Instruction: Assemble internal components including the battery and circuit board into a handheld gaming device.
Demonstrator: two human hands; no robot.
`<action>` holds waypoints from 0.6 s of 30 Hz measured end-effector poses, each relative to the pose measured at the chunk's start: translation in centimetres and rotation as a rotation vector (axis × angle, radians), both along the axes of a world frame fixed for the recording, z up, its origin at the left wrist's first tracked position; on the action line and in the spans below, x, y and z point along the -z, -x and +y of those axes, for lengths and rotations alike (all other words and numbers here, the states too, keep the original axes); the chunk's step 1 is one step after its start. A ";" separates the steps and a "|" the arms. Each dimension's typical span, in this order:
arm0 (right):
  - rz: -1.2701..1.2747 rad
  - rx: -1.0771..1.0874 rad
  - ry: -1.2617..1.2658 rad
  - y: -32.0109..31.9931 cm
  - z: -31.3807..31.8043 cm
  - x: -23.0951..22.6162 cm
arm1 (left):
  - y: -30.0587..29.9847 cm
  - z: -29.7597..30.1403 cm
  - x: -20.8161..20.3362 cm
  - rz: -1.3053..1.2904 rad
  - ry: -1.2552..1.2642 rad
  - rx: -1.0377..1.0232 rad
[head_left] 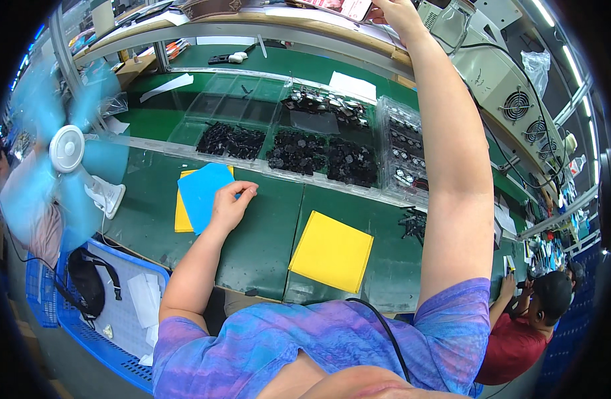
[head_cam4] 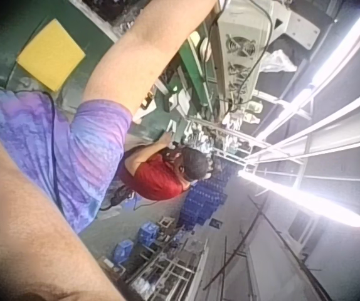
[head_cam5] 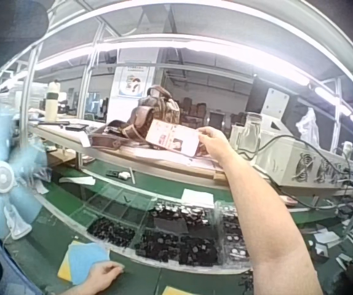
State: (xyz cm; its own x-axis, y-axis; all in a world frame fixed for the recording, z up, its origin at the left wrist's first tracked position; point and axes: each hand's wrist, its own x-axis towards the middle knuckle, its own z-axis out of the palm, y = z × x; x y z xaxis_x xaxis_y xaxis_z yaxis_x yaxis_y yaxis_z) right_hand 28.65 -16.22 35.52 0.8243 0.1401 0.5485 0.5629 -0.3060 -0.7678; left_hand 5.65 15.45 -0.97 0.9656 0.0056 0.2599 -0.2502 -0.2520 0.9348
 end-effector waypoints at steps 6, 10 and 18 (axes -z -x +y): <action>-0.027 -0.012 0.002 -0.5 -0.2 0.2 | 0.0 0.0 0.0 -0.010 -0.029 0.004; -0.059 0.033 0.029 0.5 0.4 0.2 | 0.1 0.0 -0.1 -0.007 -0.017 0.006; -0.223 0.235 0.227 -0.1 0.6 0.2 | 0.0 -0.2 -0.2 0.000 -0.046 0.017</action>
